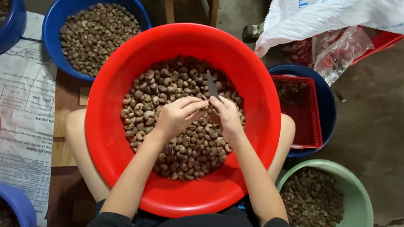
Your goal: Manually peeling the outer skin from cashew nuts using a small knife.
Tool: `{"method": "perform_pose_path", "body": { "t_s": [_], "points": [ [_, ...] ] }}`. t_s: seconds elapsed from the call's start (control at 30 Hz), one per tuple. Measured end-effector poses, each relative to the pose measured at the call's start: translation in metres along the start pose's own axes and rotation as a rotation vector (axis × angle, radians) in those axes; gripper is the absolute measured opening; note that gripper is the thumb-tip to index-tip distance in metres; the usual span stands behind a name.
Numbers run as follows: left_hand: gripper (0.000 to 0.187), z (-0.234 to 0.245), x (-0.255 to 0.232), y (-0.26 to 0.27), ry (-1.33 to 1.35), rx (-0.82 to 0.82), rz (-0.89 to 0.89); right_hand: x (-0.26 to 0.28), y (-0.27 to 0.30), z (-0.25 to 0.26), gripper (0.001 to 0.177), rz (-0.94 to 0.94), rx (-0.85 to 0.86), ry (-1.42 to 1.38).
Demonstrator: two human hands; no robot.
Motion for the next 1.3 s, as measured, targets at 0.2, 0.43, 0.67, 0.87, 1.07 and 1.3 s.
{"method": "perform_pose_path", "body": {
  "t_s": [0.2,0.43,0.67,0.87,1.07,1.3],
  "points": [
    [0.029,0.0,0.001,0.001,0.026,0.092,0.072,0.021,0.011,-0.014,0.018,0.035,0.063,-0.11],
    [0.018,-0.033,0.023,0.019,0.796,0.171,0.641,0.055,0.028,-0.022,0.007,0.183,0.091,-0.212],
    [0.024,-0.029,0.02,0.015,0.997,0.085,0.746,0.038,0.024,-0.012,0.017,0.41,-0.092,0.423],
    [0.021,-0.007,0.021,0.005,0.833,-0.013,0.643,0.046,0.025,-0.011,0.042,0.702,-0.283,1.124],
    [0.019,0.005,0.027,0.005,0.685,-0.016,0.539,0.05,0.029,-0.014,0.042,0.839,-0.213,1.178],
    [0.016,0.01,0.018,-0.004,0.691,-0.019,0.495,0.06,0.04,-0.022,0.04,0.951,-0.217,1.065]
  ]
}}
Point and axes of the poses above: each hand's wrist, its own y-axis away from the middle knuckle, its own z-axis out of the back of the hand, x = y × z, the point moved 3 cm from there along -y, towards the middle knuckle, and after that the axes turned 2 degrees about y, right-handed, at the moved point
